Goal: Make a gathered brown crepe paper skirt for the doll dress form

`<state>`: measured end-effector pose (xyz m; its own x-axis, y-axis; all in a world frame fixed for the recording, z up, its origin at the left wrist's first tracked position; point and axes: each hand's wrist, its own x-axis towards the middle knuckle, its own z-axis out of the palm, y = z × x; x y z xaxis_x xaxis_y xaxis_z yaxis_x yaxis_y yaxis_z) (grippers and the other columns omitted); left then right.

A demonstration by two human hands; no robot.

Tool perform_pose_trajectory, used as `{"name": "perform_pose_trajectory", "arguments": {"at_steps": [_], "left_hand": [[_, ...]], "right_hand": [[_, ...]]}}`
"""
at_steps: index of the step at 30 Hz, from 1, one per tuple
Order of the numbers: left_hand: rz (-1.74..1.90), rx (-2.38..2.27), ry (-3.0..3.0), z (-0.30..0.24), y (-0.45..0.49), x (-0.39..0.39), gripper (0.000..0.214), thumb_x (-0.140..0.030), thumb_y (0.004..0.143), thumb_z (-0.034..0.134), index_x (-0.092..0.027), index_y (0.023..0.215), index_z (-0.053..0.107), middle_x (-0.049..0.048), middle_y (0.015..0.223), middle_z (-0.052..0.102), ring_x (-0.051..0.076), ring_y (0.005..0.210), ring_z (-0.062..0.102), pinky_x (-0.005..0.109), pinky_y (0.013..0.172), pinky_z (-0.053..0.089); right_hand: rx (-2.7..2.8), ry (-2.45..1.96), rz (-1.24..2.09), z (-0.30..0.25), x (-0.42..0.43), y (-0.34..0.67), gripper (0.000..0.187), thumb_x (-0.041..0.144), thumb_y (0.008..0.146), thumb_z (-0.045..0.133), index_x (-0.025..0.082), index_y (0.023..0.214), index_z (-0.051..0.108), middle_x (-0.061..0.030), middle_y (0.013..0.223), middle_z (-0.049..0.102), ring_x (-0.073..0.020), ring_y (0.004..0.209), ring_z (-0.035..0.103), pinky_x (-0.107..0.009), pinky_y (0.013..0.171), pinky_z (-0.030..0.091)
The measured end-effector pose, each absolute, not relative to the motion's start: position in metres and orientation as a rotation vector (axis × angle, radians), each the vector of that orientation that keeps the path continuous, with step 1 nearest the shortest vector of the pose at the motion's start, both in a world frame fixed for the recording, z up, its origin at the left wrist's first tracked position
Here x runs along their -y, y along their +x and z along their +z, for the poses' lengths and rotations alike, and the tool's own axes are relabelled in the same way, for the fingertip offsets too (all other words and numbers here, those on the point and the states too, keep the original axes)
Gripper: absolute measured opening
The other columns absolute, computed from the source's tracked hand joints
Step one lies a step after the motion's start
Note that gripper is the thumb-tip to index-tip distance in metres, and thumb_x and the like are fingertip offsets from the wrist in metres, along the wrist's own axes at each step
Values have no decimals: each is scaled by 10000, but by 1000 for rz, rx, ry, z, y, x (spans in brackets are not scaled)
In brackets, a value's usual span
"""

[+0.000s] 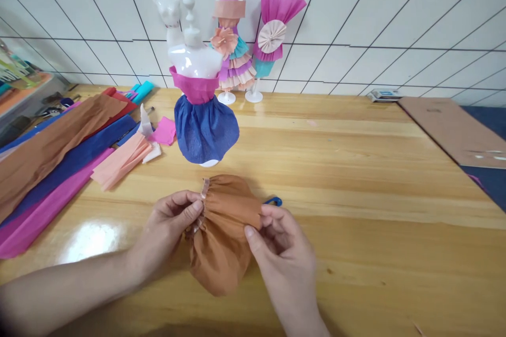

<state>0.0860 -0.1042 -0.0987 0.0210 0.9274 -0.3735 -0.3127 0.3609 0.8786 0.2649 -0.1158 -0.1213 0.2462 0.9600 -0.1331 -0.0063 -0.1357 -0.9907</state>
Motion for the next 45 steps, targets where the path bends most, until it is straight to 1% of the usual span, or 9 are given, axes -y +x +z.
{"name": "perform_pose_trajectory", "arguments": {"at_steps": [6,10,14,17,21,25,28,33,45], "left_hand": [[1106,-1161,674,-97,86,104,318,-432,700,747,-130,707,645,-20,594,540,62,520,420,180,507,328],[1184,-1174,684,-95,86,102,328,-429,691,752,-131,689,614,-38,578,504,55,516,387,174,502,310],[1198,-1181,736,-93,86,101,332,-435,704,736,-134,689,598,-47,560,473,60,513,371,181,504,313],[1188,-1182,738,-93,86,101,326,-434,719,723,-134,701,596,-43,572,477,62,521,376,182,509,314],[1163,-1172,732,-95,87,103,328,-446,740,701,-140,719,582,-42,584,478,69,533,396,188,523,327],[1155,-1170,746,-99,87,102,331,-459,761,676,-144,740,577,-46,605,453,74,553,381,193,540,324],[1147,-1151,780,-102,87,101,332,-461,788,644,-143,736,569,-43,620,437,83,581,381,201,564,323],[1093,-1196,831,-103,87,100,404,-511,756,651,-140,650,530,-37,591,439,81,559,359,204,540,295],[1116,-1263,881,-102,87,100,418,-539,741,655,-157,628,526,-46,522,450,79,490,384,206,494,315]], "right_hand": [[932,-1389,1168,-116,116,267,287,374,657,785,235,873,657,-8,759,643,-140,677,593,-228,615,510],[878,-1242,1451,-103,120,264,340,496,744,687,236,962,670,-7,694,624,-134,574,554,-233,517,463],[897,-1224,1655,-97,122,257,392,500,678,742,210,937,692,-19,672,617,-140,568,540,-227,486,433],[926,-1276,1619,-102,121,256,306,423,660,778,200,855,699,-19,710,630,-118,548,505,-219,479,417],[881,-1332,1533,-105,119,259,221,380,672,784,190,685,673,20,627,569,-75,493,436,-184,450,371],[866,-1289,1534,-97,120,255,283,439,641,791,219,793,697,4,672,594,-110,577,479,-191,475,403],[934,-1314,1563,-94,121,252,358,440,630,790,222,900,700,-10,704,629,-111,554,469,-200,455,376],[923,-1393,1459,-101,120,255,266,409,644,789,191,711,652,18,606,558,-88,491,386,-189,426,332],[862,-1304,1471,-109,115,266,275,418,643,803,181,725,691,19,605,531,-69,473,351,-193,433,308]]}}
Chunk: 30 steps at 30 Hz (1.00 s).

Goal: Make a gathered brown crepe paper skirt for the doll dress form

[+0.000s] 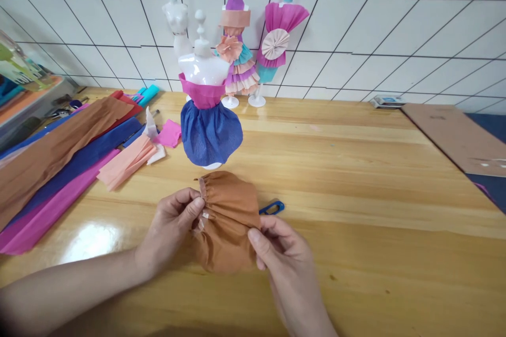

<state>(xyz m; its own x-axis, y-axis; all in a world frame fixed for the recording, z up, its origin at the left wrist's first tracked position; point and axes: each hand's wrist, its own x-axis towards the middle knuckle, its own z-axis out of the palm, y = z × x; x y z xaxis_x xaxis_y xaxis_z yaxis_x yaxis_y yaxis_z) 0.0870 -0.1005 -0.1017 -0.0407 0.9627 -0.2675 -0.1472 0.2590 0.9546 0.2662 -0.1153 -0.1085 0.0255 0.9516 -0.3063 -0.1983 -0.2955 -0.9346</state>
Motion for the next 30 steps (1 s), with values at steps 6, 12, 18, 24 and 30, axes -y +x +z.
{"name": "perform_pose_trajectory", "arguments": {"at_steps": [6,12,18,24,30], "left_hand": [[1093,-1216,945,-98,88,100,389,-497,819,582,-164,637,495,-28,566,476,93,535,427,215,536,355],[1073,-1213,921,-101,89,101,397,-516,821,570,-177,646,460,-62,538,382,79,493,343,204,482,300],[1144,-1261,909,-106,91,102,353,-483,796,614,-158,681,539,-54,591,394,85,549,324,206,532,303],[1213,-1280,891,-108,89,100,291,-434,828,590,-158,736,569,-23,674,487,116,653,414,217,621,364],[1231,-1335,1002,-111,84,98,228,-349,869,542,-159,748,577,-16,694,510,118,667,433,215,637,373]], "right_hand": [[896,-1347,1426,-104,116,265,274,422,654,794,183,680,663,37,568,494,-70,485,353,-181,439,296],[896,-1351,1471,-102,118,260,307,444,630,800,184,663,640,40,556,487,-76,475,333,-198,432,277],[914,-1328,1483,-103,118,264,275,451,698,749,198,772,671,30,597,499,-79,478,347,-210,441,287],[853,-1264,1555,-98,124,258,419,487,662,764,241,967,615,2,716,567,-109,554,427,-212,467,327],[768,-1246,1583,-98,135,253,324,450,711,741,258,885,548,19,685,570,-85,502,400,-203,458,314]]}}
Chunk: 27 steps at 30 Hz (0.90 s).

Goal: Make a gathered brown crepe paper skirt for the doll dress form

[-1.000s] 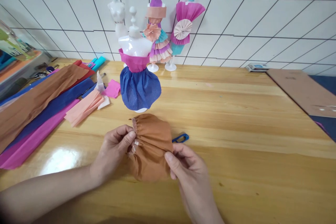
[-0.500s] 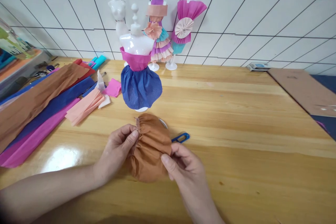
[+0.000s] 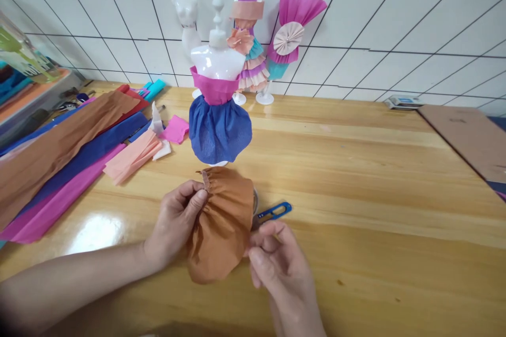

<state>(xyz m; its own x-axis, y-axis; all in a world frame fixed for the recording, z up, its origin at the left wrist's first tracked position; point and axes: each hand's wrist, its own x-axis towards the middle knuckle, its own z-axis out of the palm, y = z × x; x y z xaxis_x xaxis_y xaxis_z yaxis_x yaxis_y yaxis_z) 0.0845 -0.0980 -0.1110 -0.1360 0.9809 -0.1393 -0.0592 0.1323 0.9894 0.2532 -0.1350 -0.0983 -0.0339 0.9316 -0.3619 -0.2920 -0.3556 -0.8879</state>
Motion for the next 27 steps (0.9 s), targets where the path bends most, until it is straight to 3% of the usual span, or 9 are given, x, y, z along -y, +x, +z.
{"name": "perform_pose_trajectory", "arguments": {"at_steps": [8,15,21,24,27], "left_hand": [[1195,-1388,1164,-118,84,101,197,-309,890,514,-162,792,601,-5,713,546,129,689,469,228,671,394],[1248,-1408,1158,-113,83,97,204,-298,861,538,-155,725,590,-19,642,508,116,629,439,226,613,374],[1293,-1327,915,-119,84,92,255,-375,810,604,-145,706,571,-25,643,506,103,617,429,215,594,375],[1291,-1280,807,-122,85,92,273,-403,814,599,-140,746,578,-14,674,530,109,638,451,216,597,386],[1273,-1296,845,-121,84,91,265,-387,816,598,-135,735,578,-18,665,518,104,637,438,211,602,382]], "right_hand": [[784,-1393,1497,-107,134,242,370,418,683,769,223,736,460,89,591,403,-47,441,346,-152,405,295],[1393,-1446,883,-125,128,257,210,267,743,694,208,633,525,45,547,491,-98,497,450,-210,488,394],[1431,-1340,973,-121,126,269,75,280,811,625,231,850,584,7,700,611,-107,520,518,-203,477,429],[1415,-1295,1085,-121,131,262,286,265,774,655,258,1042,555,9,748,635,-116,552,560,-210,513,471],[1416,-1341,1122,-125,134,252,366,273,780,653,247,1130,548,38,626,587,-124,530,542,-213,505,467]]}}
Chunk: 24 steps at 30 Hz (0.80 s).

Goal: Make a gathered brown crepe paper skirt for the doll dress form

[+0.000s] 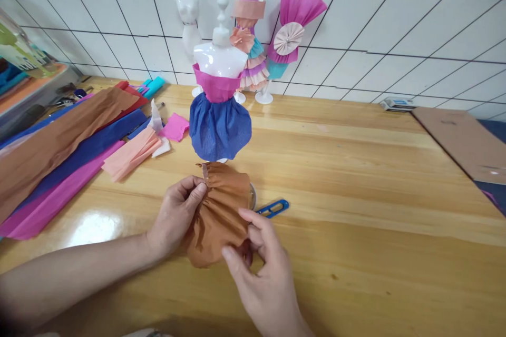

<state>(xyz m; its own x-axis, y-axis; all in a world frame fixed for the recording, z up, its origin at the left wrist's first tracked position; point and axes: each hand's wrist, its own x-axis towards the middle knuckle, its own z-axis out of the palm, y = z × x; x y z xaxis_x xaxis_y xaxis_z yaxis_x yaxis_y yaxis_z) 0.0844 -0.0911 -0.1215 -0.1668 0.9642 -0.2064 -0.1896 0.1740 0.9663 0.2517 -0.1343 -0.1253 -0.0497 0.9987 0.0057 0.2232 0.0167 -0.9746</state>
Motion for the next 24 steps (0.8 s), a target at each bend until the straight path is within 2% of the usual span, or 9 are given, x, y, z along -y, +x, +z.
{"name": "perform_pose_trajectory", "arguments": {"at_steps": [3,6,11,15,19,24], "left_hand": [[1284,-1330,922,-120,83,90,246,-353,826,586,-137,710,572,-31,637,480,94,612,403,200,583,360],[1285,-1349,965,-118,83,89,234,-335,832,575,-140,703,568,-38,621,450,90,593,378,197,562,339],[1278,-1322,933,-118,84,89,235,-345,834,549,-142,715,555,-27,646,482,97,606,397,205,568,353],[1296,-1328,936,-117,82,88,228,-332,827,555,-143,699,553,-38,627,460,91,593,382,200,560,342],[1299,-1340,929,-118,80,85,239,-341,823,563,-143,690,557,-37,617,458,93,593,386,203,562,344],[1293,-1332,899,-121,80,84,253,-371,825,547,-142,721,559,-19,652,504,102,613,423,214,577,367]], "right_hand": [[1409,-1379,1049,-126,133,248,239,292,807,629,230,1037,608,58,557,506,-105,469,486,-198,454,427],[1455,-1351,985,-121,132,251,156,263,815,616,229,967,626,56,569,516,-90,447,490,-188,445,423],[1543,-1307,1078,-123,136,252,406,276,828,604,240,1225,523,32,666,593,-116,531,560,-207,501,485],[1617,-1315,1008,-131,138,247,359,247,861,564,245,1219,533,79,545,498,-97,461,500,-194,487,455],[1644,-1323,865,-130,137,251,311,225,863,568,239,1173,553,63,585,534,-97,488,513,-207,524,470],[1649,-1288,1059,-128,138,255,467,279,880,549,220,1327,429,23,678,601,-125,556,583,-226,538,501]]}}
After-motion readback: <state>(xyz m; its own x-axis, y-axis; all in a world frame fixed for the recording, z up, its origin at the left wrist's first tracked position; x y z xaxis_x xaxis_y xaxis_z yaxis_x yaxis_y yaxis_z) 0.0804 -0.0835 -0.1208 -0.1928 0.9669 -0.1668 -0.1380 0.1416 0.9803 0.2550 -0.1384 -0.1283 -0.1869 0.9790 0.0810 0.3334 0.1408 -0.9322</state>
